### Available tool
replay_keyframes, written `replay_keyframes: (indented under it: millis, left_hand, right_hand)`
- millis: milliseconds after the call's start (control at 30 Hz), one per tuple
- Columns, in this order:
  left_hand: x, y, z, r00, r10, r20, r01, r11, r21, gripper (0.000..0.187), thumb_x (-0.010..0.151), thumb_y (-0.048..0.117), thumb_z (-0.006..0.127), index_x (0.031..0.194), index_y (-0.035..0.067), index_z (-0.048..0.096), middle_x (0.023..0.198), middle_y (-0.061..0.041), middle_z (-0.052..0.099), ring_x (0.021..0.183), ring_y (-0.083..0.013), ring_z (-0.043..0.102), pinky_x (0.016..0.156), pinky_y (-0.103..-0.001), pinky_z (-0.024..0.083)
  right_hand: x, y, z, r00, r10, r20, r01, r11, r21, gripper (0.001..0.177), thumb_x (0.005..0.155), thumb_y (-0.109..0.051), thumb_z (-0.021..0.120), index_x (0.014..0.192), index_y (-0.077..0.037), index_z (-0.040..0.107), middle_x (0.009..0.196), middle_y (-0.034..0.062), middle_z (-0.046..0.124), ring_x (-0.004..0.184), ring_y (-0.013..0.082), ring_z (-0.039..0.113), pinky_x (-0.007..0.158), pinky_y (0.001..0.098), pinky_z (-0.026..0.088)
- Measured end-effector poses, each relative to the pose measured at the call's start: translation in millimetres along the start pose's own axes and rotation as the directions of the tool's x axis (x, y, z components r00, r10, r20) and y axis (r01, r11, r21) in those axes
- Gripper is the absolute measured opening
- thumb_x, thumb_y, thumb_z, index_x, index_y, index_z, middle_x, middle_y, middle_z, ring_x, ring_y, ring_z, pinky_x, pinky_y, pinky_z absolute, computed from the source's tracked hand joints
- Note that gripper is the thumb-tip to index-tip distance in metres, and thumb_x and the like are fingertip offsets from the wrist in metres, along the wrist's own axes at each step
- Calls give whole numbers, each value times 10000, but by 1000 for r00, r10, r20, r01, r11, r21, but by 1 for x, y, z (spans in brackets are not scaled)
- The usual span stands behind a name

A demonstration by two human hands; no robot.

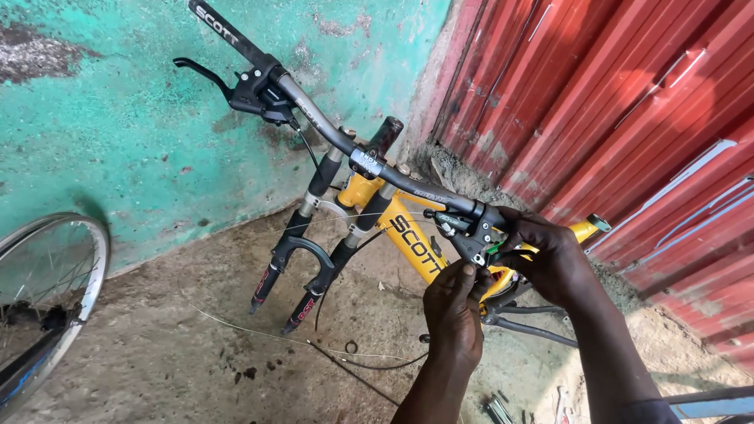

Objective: The person adjusts the brake cable on the handlebar of a yellow bicycle. They use their hands to thread the cable through the brake lever and tighten the barrel adjuster.

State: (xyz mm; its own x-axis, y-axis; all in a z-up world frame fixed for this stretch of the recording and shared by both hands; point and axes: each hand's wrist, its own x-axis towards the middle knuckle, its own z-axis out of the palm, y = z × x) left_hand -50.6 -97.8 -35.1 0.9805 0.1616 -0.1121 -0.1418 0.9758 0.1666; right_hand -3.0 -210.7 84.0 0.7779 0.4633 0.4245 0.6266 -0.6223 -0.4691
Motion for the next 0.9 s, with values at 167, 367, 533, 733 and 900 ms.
replay_keyframes:
  millis: [167, 367, 533, 733, 900]
  left_hand:
    - [-4, 10, 1, 999, -27, -21, 29, 997, 77, 179, 906, 48, 742, 1030, -77, 709, 883, -118, 673, 805, -219, 666, 781, -326, 592]
    - [-8, 25, 12, 999, -37, 13, 34, 978, 206, 131, 946, 91, 689, 995, -22, 645, 900, -96, 606, 814, -215, 619, 777, -346, 555]
    - [-13, 30, 10, 999, -6, 35, -3, 968, 252, 115, 920, -18, 537, 954, -60, 639, 870, -171, 644, 803, -249, 624, 756, -353, 568]
    - [-36, 20, 21, 993, 78, -86, -61, 981, 186, 167, 978, 59, 639, 983, -104, 674, 932, -177, 670, 887, -263, 661, 864, -374, 605]
    - [-47, 0, 29, 946, 249, -209, -202, 954, 222, 266, 945, -40, 634, 1169, -158, 714, 1027, -215, 723, 934, -286, 705, 907, -376, 598]
  right_hand:
    - [1, 9, 1, 999, 35, 18, -36, 999, 25, 167, 656, 53, 814, 732, -39, 697, 1460, 71, 636, 1230, 277, 685, 884, 371, 596]
    - [2, -4, -2, 979, 202, 8, -201, 977, -69, 343, 683, -29, 851, 960, -102, 663, 1339, 34, 691, 1192, 249, 687, 939, 400, 587]
    - [6, -28, -9, 787, 605, 120, -616, 779, 115, 395, 907, -116, 633, 1296, -73, 577, 1465, 102, 616, 1341, 313, 593, 1075, 521, 505]
    - [-6, -4, -8, 994, 105, 29, -103, 992, -68, 623, 662, -33, 862, 1227, -100, 607, 1109, 61, 781, 928, 254, 769, 748, 422, 605]
    - [-6, -4, -8, 985, 170, 36, -166, 982, -95, 594, 662, -12, 856, 1197, -125, 625, 1045, 55, 794, 895, 246, 775, 716, 428, 595]
